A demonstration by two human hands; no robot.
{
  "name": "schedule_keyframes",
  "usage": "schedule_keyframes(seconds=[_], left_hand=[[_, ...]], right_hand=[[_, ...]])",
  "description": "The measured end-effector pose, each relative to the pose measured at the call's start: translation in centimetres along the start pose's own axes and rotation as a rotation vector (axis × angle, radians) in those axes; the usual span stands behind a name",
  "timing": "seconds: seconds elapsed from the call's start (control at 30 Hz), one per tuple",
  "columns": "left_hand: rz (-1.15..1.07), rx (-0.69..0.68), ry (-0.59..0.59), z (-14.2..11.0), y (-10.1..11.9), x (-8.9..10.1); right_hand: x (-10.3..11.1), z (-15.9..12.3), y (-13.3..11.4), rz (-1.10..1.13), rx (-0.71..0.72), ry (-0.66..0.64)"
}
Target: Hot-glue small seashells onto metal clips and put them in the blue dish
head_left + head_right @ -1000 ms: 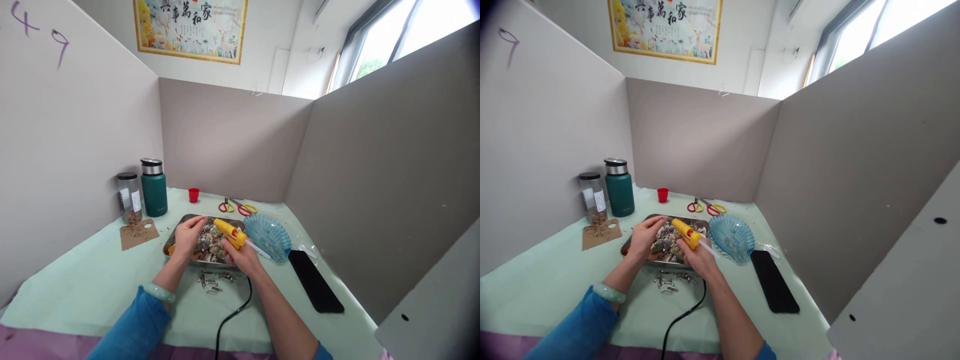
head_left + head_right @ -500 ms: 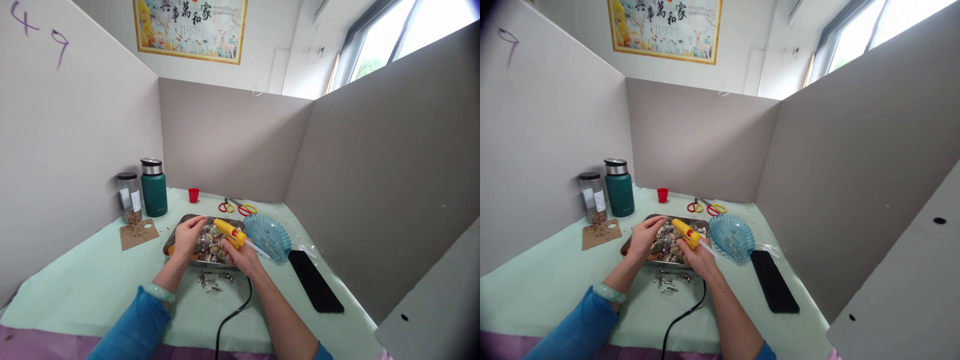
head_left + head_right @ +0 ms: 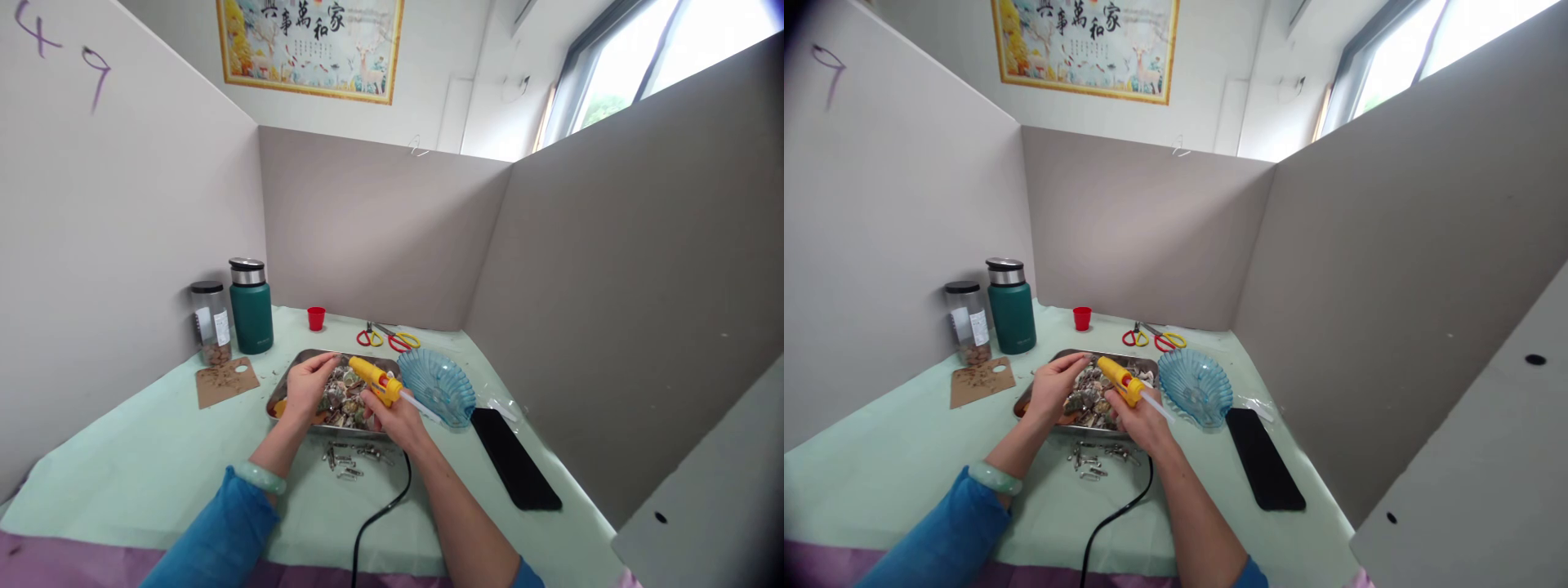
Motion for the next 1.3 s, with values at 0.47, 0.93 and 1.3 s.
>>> schedule_keyframes(seconds=[0.47, 0.93, 1.3], left_hand=[[-0.061, 0.066, -0.006, -0.3, 0.5, 0.0], [-0.588, 0.502, -0.085, -1.0, 1.1, -0.8], [-0.938, 0.895, 0.008, -4.1, 2.6, -3.3]], right_hand=[[-0.1, 0.2, 0.3, 0.028, -0.002, -0.005], [0.1, 0.3, -0.5, 0.208, 0.013, 0.068], [-2.8, 0.4, -1.3, 0.407, 0.139, 0.237]])
Point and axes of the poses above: each hand's wrist, its own z-axis towards the middle knuckle, its own x-axis out of the back of the hand, y = z × x, the point moved 3 cm from there along z, towards the middle knuckle, and after that the axes turned 10 degrees about y, right-handed, at the moved point
